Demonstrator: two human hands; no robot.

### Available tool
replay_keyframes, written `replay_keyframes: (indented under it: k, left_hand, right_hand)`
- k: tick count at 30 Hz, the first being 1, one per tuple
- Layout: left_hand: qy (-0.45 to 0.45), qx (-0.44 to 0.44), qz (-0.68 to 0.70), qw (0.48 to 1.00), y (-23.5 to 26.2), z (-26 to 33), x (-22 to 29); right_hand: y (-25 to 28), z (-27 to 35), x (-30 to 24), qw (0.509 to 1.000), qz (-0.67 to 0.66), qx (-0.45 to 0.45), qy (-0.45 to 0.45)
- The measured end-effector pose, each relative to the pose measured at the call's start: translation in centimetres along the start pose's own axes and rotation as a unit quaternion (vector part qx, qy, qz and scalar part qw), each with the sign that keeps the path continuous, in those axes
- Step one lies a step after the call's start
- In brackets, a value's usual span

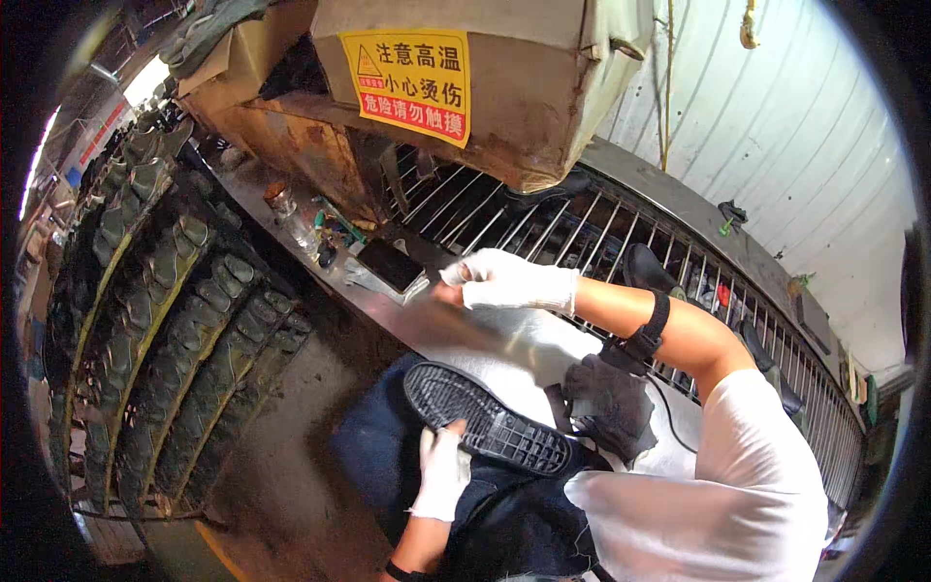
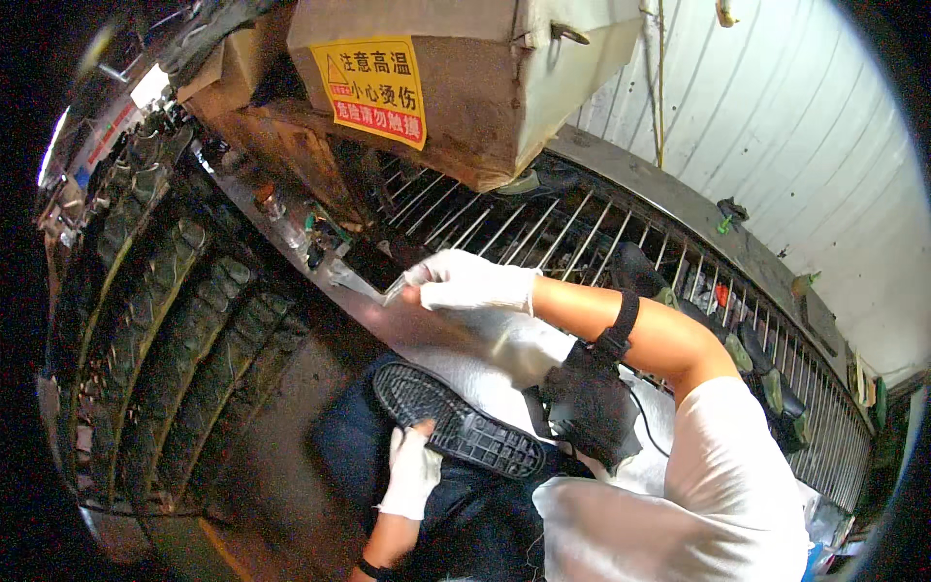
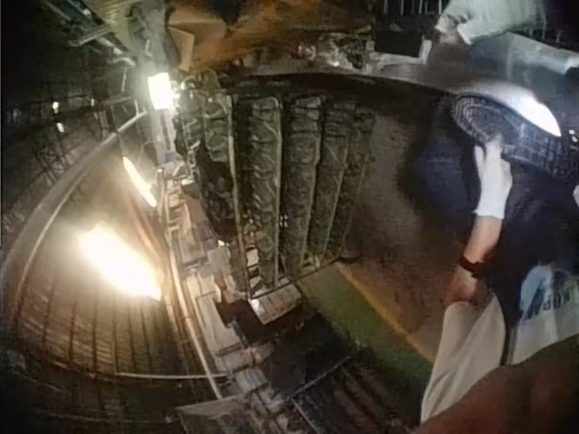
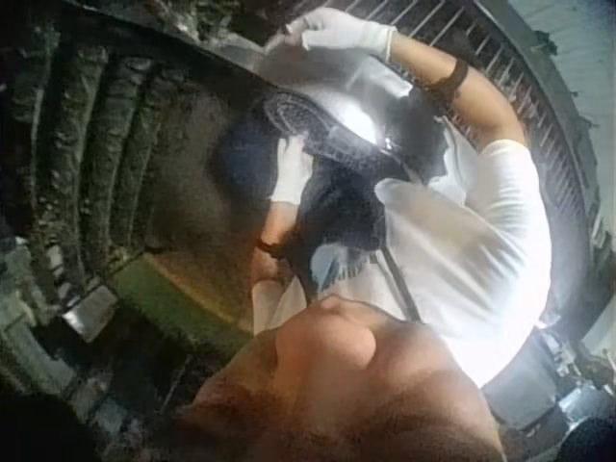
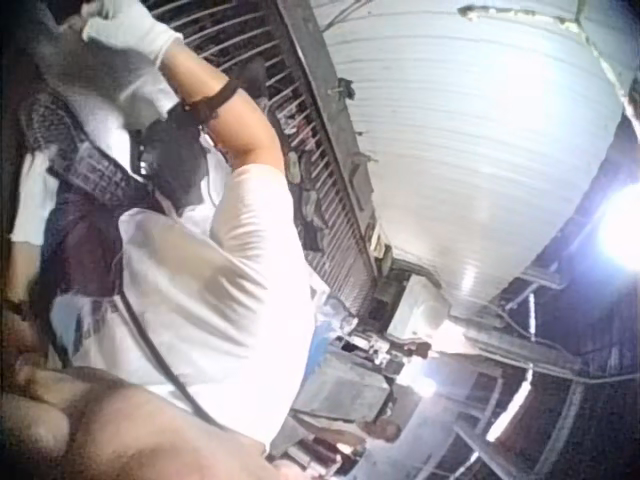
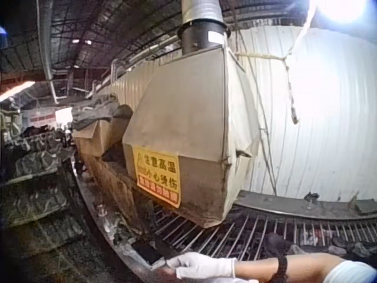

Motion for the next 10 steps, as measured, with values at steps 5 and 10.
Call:
replay_keyframes:
  k: [5, 10]
  left_hand:
    - [-0.011, 0.058, 0.23, 0.971, 2.4, -2.5, 4.3]
    - [-0.003, 0.101, 0.164, 0.981, 6.7, -1.3, 7.4]
  right_hand:
    - [6.5, 0.4, 8.1, 0.968, 0.194, 0.109, -0.117]
    - [12.0, -6.5, 11.3, 0.864, 0.433, 0.248, -0.071]
Point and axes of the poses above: each hand's wrist, its own z-axis away from the middle knuckle, its own y-axis out of the back of the hand, x = y × z, the point moved 4 cm from there along -z, towards the middle knuckle, and after that the axes turned 10 degrees about -y, right-handed, at the moved point
